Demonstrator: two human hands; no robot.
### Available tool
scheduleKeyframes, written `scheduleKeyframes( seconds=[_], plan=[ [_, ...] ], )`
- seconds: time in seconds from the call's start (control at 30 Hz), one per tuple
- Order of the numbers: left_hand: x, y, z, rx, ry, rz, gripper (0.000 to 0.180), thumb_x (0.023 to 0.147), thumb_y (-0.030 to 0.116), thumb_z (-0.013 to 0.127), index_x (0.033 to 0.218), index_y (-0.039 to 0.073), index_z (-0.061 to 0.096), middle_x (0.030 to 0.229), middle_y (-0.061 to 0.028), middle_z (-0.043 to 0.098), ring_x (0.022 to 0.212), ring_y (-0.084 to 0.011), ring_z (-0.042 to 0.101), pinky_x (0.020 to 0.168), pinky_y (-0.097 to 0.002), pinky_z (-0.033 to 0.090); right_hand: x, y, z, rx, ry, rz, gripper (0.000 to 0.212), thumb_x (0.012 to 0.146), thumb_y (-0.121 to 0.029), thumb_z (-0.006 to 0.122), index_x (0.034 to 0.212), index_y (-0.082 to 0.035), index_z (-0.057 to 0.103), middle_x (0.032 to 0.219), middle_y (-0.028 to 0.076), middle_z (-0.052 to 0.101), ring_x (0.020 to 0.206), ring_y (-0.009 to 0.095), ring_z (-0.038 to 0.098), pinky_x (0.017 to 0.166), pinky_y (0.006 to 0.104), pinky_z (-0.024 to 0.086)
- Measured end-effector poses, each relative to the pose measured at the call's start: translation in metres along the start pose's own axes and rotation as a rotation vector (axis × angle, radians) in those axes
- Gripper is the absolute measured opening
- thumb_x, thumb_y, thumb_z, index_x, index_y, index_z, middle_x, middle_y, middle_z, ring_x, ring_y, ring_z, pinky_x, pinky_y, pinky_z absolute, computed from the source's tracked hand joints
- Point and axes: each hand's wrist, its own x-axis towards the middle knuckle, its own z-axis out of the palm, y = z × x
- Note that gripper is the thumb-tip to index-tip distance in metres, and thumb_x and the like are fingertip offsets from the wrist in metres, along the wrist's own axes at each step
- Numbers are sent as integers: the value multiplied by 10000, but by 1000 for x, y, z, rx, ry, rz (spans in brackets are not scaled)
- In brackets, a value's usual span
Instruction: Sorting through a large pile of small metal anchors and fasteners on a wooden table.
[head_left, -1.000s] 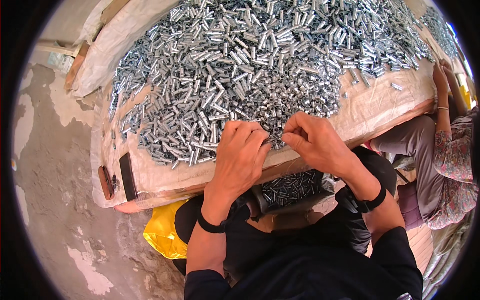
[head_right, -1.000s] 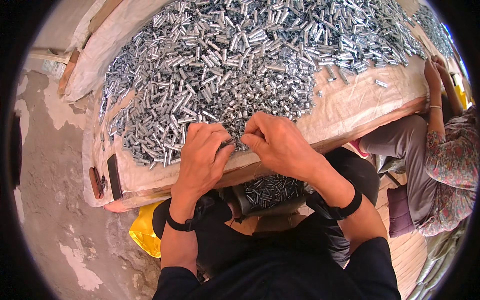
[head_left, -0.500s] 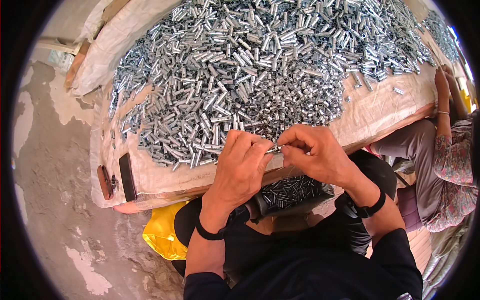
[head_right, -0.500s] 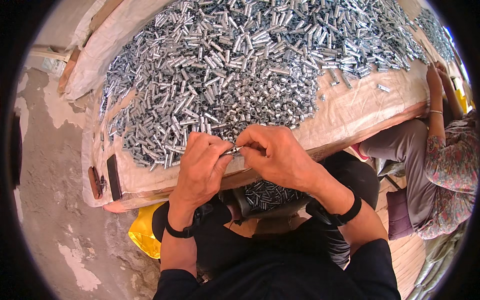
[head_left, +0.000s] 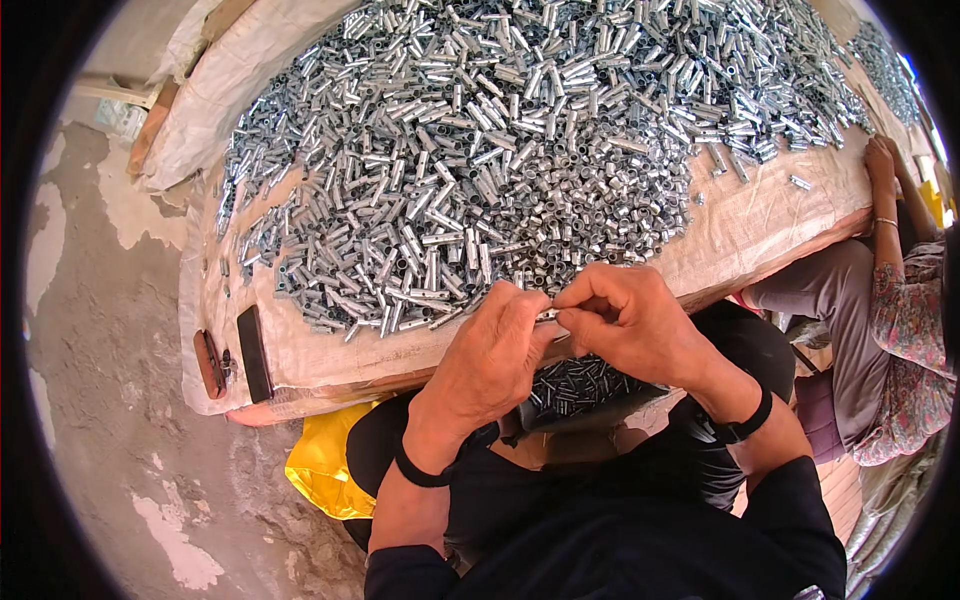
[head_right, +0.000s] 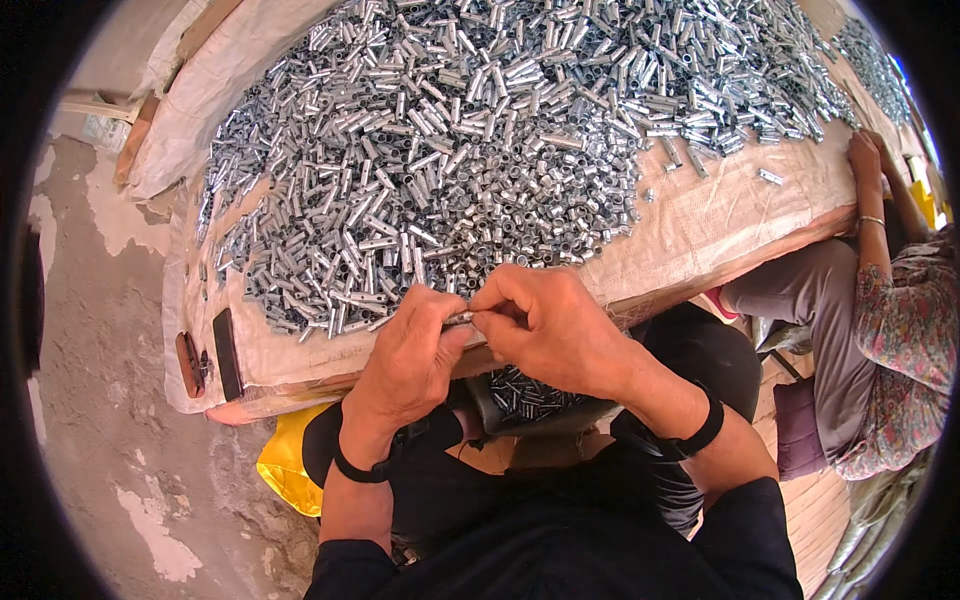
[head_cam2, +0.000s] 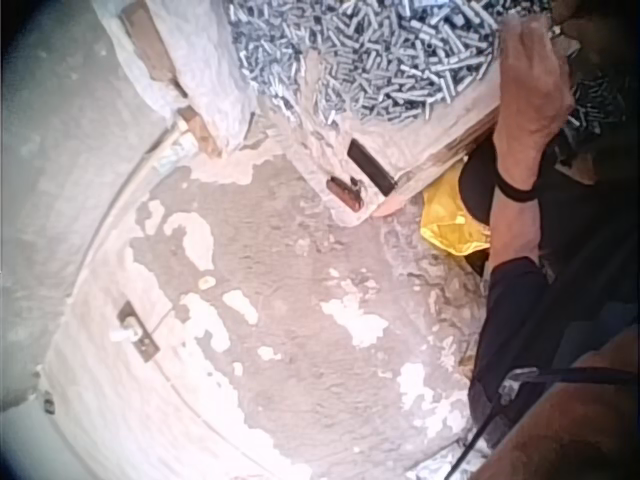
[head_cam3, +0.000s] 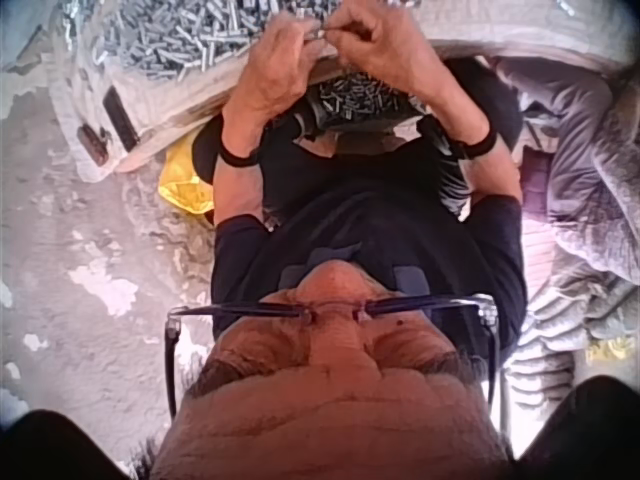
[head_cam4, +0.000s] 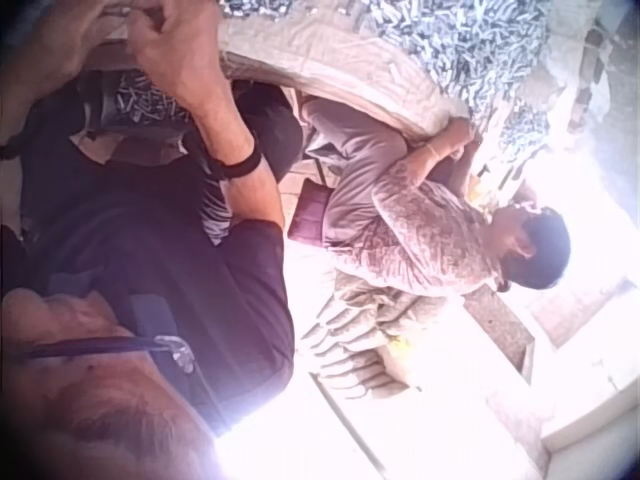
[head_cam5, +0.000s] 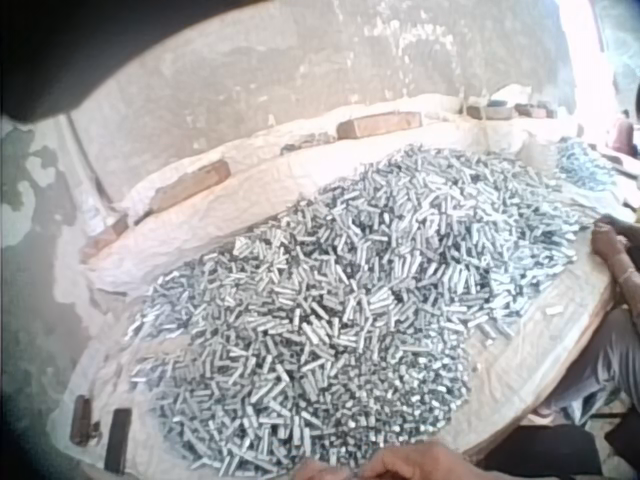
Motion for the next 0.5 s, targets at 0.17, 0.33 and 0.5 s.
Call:
scheduleKeyframes(
  seconds=[0.17, 0.33, 0.5],
  plan=[
    [-5, 1, 1, 39, -36, 14, 267, 850, 101, 781, 990, 15, 571, 877, -149, 532, 707, -338, 609, 592, -417, 506, -2, -2, -9, 2, -119, -31, 88, 933, -50, 697, 918, 28, 657, 750, 92, 690, 668, 114, 666, 593, 295, 515],
    [-15, 5, 13, 101, -113, 62, 262, 812, 138, 772, 895, 35, 545, 814, -125, 521, 611, -326, 599, 506, -422, 498, 2, -9, -18, -39, -210, 75, 105, 947, -54, 683, 865, 11, 668, 777, 79, 666, 669, 137, 641, 602, 307, 490],
    [-23, 16, 29, 97, -208, 142, 250, 766, 141, 775, 807, 54, 544, 743, -109, 508, 558, -305, 557, 496, -401, 473, 13, 23, -16, -458, 84, -351, 111, 900, -58, 671, 830, 3, 610, 760, 171, 604, 718, 412, 623, 607, 459, 512]
  ],
)
